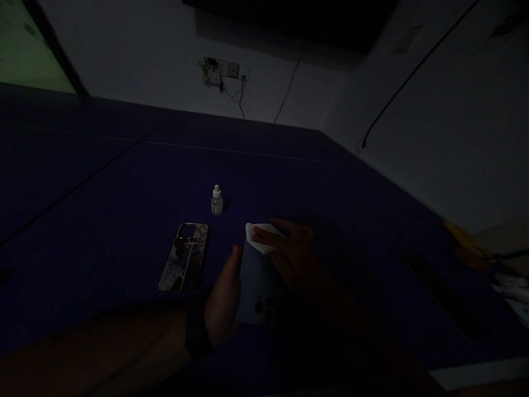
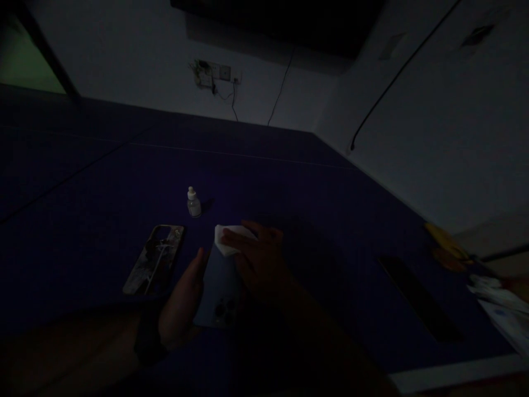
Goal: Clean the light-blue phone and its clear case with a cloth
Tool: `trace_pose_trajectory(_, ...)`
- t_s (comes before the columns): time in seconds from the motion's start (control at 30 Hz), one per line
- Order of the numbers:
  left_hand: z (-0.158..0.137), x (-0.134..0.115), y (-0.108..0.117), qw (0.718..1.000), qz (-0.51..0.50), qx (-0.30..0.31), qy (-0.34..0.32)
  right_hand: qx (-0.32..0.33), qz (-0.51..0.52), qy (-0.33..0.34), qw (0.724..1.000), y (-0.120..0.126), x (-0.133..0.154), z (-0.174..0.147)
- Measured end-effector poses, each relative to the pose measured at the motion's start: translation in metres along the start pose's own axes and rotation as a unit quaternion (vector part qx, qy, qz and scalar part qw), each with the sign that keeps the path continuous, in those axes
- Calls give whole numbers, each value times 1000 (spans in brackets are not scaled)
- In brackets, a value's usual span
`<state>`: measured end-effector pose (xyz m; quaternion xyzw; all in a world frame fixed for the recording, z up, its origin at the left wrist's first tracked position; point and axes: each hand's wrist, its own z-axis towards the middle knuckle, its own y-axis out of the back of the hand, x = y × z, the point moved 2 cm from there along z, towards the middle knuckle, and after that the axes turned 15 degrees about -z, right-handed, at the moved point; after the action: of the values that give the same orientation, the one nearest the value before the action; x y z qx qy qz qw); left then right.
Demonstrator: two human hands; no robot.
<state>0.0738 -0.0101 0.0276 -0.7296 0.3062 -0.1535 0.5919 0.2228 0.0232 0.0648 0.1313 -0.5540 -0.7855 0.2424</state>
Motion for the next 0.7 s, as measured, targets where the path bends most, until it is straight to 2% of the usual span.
trace_pose_trajectory(0.07,-1,0,3,1000,8,0,-2,0,-7,8,1000,0,0,0)
trace_pose_trajectory(0.2,-1,-1,4,1000,11,4,-7,-11,20,67,998,2,-1,-2)
trace_pose_trajectory(0.37,-1,0,-2,1000,11,4,7,-23,-9,4,1000,2,-7,-1)
trace_pose_trajectory(0.53,-1,-1,-3,1000,6,-20,-9,-7,23,72,997,1,-5,-2)
trace_pose_trajectory(0.7,-3,-1,-2,999,18,-39,7,-27,-16,7,999,4,-9,-2)
